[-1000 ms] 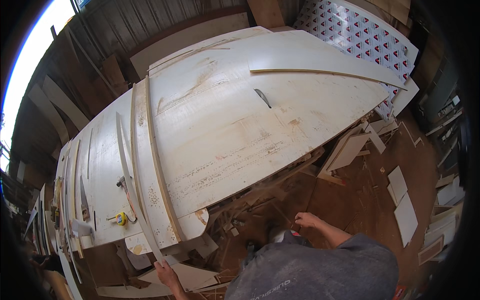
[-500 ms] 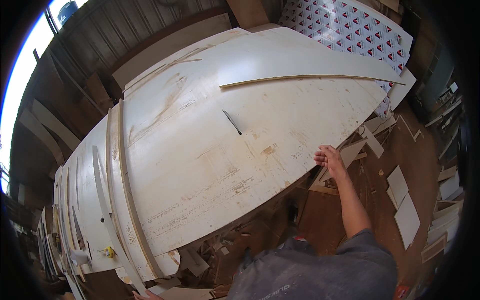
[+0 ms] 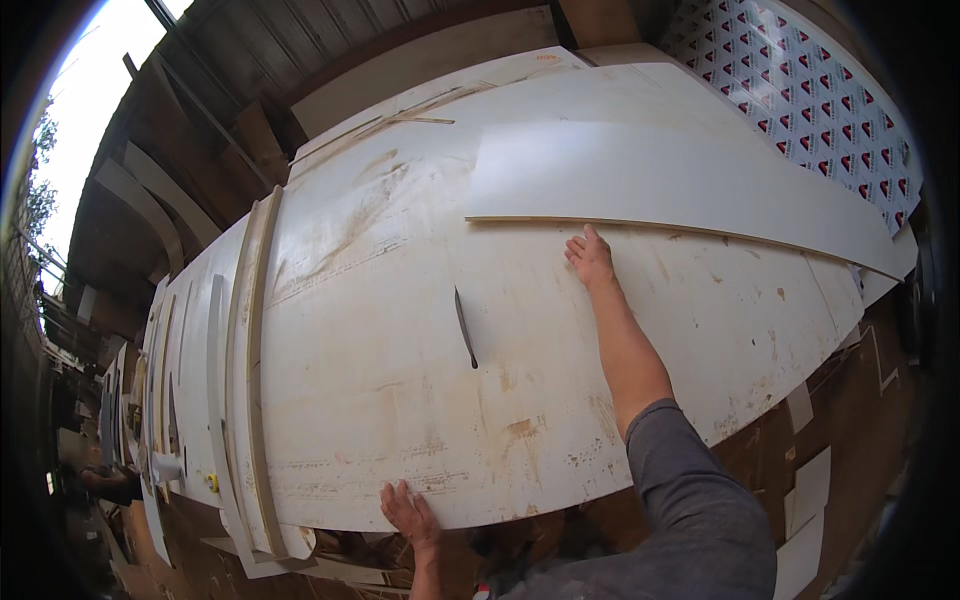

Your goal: The person cuts white boards using a table saw, hammers a wooden strip into place, and handles large plywood sheets in a woodworking shop.

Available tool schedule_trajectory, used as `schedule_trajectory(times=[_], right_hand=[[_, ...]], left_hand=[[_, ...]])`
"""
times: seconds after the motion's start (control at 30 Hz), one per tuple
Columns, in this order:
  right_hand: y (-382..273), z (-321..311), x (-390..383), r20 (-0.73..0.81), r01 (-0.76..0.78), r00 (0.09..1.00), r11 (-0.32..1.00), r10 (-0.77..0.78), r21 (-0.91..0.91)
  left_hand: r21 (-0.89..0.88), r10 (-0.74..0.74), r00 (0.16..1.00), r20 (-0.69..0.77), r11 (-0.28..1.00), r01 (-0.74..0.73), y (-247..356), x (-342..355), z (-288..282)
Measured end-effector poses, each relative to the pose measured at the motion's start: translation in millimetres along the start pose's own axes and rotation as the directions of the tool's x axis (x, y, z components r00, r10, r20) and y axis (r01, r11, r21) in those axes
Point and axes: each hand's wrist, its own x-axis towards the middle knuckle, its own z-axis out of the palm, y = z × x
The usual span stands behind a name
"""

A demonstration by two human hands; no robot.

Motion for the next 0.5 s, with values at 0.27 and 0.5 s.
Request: schedule_trajectory(times=[0.27, 0.5], right_hand=[[17.4, 47.5, 51.6, -0.120, 0.012, 0.993, 0.958, 0.024, 0.288], [11.4, 75.7, 63.6, -0.379, 0.084, 0.922, 0.916, 0.078, 0.393]], left_hand=[[0.051, -0.108, 0.994, -0.004, 0.993, 0.108, 17.7, 7.6, 0.7], [0.058, -0.145, 0.989, 0.004, 0.988, 0.145, 21.7, 10.3, -4.0]])
